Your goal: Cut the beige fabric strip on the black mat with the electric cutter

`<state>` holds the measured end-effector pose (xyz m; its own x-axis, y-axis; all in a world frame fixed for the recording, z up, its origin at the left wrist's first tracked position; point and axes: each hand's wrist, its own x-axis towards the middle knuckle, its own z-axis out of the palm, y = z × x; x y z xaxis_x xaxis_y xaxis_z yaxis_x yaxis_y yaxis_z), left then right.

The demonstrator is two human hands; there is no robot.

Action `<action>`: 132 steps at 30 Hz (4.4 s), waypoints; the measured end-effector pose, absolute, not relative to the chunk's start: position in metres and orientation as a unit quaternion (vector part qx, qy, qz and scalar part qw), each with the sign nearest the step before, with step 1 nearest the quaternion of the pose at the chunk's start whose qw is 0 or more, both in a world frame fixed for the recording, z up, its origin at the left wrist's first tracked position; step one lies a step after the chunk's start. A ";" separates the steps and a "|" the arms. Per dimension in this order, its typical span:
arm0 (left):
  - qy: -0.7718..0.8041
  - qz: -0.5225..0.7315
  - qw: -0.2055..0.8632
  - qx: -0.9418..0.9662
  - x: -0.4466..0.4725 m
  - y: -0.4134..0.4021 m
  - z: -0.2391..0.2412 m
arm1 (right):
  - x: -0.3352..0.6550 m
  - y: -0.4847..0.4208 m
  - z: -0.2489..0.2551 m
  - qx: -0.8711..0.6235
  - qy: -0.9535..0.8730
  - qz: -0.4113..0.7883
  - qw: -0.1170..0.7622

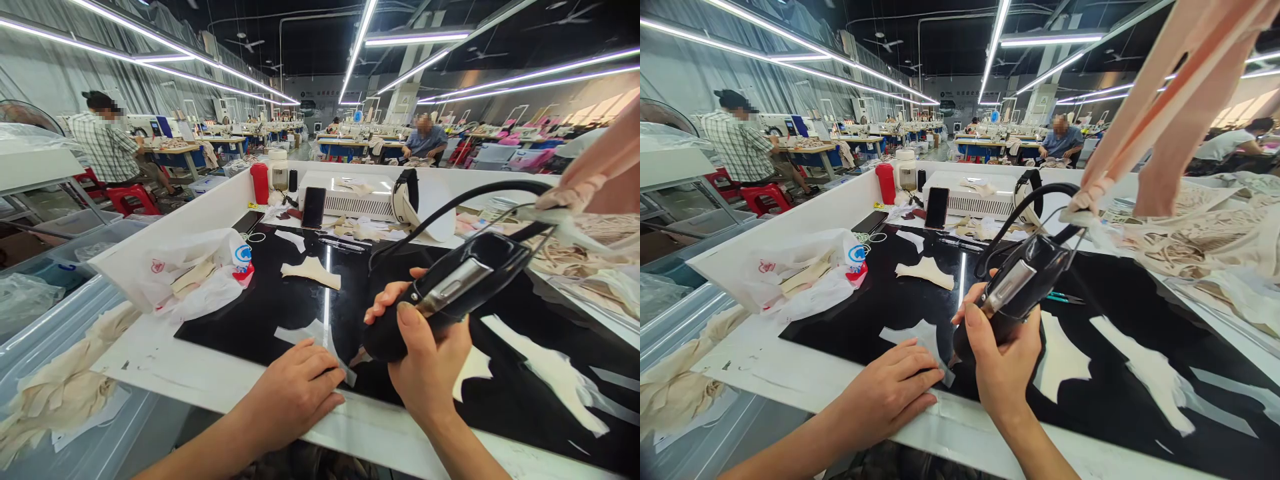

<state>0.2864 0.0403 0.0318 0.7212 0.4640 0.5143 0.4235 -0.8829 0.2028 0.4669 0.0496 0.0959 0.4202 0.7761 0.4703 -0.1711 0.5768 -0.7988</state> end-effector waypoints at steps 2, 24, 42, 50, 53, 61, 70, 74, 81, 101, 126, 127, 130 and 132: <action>0.240 0.284 0.036 0.928 0.287 0.040 0.032 | 0.466 0.050 0.096 -0.341 -0.440 0.313 0.769; 0.229 0.295 0.005 0.927 0.285 0.040 0.035 | 0.471 0.040 0.094 -0.347 -0.446 0.305 0.767; 0.237 0.275 0.026 0.931 0.291 0.036 0.034 | 0.470 0.040 0.092 -0.348 -0.449 0.300 0.766; 0.241 0.274 0.020 0.931 0.292 0.036 0.033 | 0.472 0.041 0.099 -0.360 -0.428 0.296 0.774; 0.244 0.269 0.018 0.931 0.292 0.036 0.032 | 0.472 0.041 0.101 -0.353 -0.424 0.292 0.781; 0.240 0.274 0.022 0.931 0.291 0.036 0.032 | 0.469 0.040 0.096 -0.358 -0.436 0.300 0.769; 0.243 0.274 0.015 0.930 0.292 0.036 0.032 | 0.469 0.040 0.096 -0.366 -0.444 0.290 0.765; 0.242 0.274 0.019 0.931 0.292 0.036 0.032 | 0.470 0.039 0.100 -0.353 -0.428 0.294 0.779; 0.244 0.268 0.026 0.932 0.292 0.036 0.033 | 0.468 0.033 0.097 -0.327 -0.435 0.312 0.779; 0.331 0.300 0.041 0.894 0.258 0.040 0.041 | 0.481 0.042 0.096 -0.387 -0.408 0.278 0.779; 0.436 0.349 0.184 0.809 0.226 0.041 0.031 | 0.399 0.067 0.109 -0.315 -0.401 0.358 0.782; 0.436 0.353 0.188 0.807 0.225 0.041 0.031 | 0.396 0.068 0.107 -0.312 -0.403 0.360 0.782; 0.435 0.375 0.191 0.796 0.222 0.041 0.031 | 0.388 0.070 0.103 -0.300 -0.407 0.367 0.781; 0.442 0.392 0.188 0.785 0.221 0.041 0.032 | 0.385 0.071 0.102 -0.293 -0.413 0.372 0.778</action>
